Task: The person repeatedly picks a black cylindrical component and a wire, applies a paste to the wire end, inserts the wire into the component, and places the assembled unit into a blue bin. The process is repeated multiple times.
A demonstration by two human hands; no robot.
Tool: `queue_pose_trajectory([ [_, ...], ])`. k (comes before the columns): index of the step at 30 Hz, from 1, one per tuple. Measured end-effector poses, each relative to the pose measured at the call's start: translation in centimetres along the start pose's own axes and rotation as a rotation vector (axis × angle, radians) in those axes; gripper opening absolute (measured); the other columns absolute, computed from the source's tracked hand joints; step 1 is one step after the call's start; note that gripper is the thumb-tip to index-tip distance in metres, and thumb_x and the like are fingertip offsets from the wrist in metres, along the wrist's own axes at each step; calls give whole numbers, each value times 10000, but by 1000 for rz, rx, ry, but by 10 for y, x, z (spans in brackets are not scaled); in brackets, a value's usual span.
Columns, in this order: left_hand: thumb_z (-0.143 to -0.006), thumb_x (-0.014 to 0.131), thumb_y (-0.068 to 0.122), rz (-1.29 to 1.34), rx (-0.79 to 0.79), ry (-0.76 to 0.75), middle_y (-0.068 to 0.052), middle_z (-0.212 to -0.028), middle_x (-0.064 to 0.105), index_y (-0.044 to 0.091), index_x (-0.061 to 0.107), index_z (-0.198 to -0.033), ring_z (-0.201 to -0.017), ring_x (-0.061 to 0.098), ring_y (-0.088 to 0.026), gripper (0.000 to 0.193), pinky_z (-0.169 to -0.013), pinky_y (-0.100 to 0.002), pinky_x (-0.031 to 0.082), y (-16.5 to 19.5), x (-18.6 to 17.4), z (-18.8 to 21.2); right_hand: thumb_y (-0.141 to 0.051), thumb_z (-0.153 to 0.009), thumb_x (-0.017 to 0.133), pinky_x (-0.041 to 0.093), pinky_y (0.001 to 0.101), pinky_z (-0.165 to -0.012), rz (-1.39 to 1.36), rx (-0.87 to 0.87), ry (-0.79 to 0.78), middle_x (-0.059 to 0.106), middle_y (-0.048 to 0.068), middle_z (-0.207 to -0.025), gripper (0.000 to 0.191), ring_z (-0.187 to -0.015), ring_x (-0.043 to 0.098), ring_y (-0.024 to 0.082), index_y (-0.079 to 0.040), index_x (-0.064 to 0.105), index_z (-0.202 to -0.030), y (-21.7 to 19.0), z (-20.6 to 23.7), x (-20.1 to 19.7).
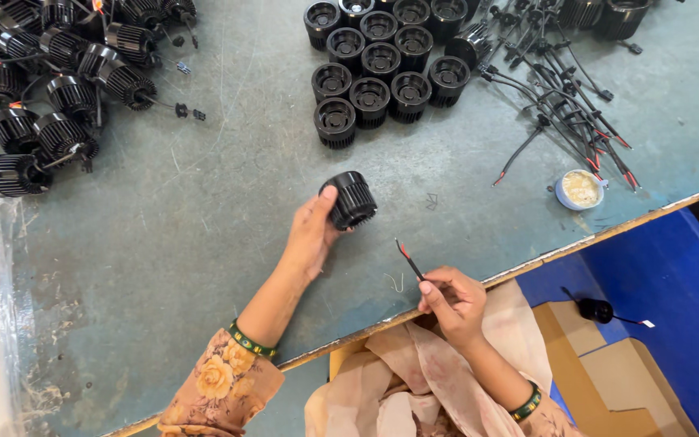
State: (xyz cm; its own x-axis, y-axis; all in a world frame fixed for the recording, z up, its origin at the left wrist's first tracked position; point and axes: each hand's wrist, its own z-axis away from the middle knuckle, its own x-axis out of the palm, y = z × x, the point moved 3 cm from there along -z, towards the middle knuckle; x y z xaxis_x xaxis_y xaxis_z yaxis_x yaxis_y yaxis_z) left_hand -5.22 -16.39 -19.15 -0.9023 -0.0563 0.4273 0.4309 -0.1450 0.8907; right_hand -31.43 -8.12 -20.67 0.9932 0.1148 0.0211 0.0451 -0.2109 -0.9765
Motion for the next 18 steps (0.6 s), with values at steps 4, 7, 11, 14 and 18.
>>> queue_pose_trajectory([
  [4,-980,533,561,350,-304,-42,-82,-1086,746,86,634,-1270,-914,727,-187,566,-788,-333,596,-13,8,5,-75,-947,695,493,211,-502,19,28,13,658,34,-697,110,-546,608,74,33,692,-926,-3,-3,4],
  [7,-984,541,547,380,-322,-64,-82,-1097,744,79,646,-1250,-928,728,-189,548,-813,-340,601,-15,14,9,-78,-951,703,474,212,-498,3,82,7,637,27,-652,123,-534,590,69,40,695,-914,-5,-5,9],
  [11,-991,574,506,307,-296,-64,-89,-1105,742,42,651,-1243,-952,727,-177,533,-848,-352,607,-21,19,14,-78,-951,699,449,209,-508,21,155,25,639,23,-644,128,-538,590,71,44,701,-911,-6,-6,9],
  [14,-1002,597,492,273,-276,-63,-91,-1115,737,19,642,-1226,-970,720,-161,526,-875,-349,610,-24,20,16,-80,-961,700,469,212,-525,22,178,33,626,21,-645,129,-546,587,70,41,702,-917,-8,-5,10],
  [18,-989,605,480,243,-264,-90,-76,-1124,734,36,641,-1243,-974,711,-146,513,-874,-331,596,-21,23,19,-88,-973,693,487,212,-532,3,170,20,628,20,-649,136,-551,591,67,37,697,-919,-11,-7,12],
])
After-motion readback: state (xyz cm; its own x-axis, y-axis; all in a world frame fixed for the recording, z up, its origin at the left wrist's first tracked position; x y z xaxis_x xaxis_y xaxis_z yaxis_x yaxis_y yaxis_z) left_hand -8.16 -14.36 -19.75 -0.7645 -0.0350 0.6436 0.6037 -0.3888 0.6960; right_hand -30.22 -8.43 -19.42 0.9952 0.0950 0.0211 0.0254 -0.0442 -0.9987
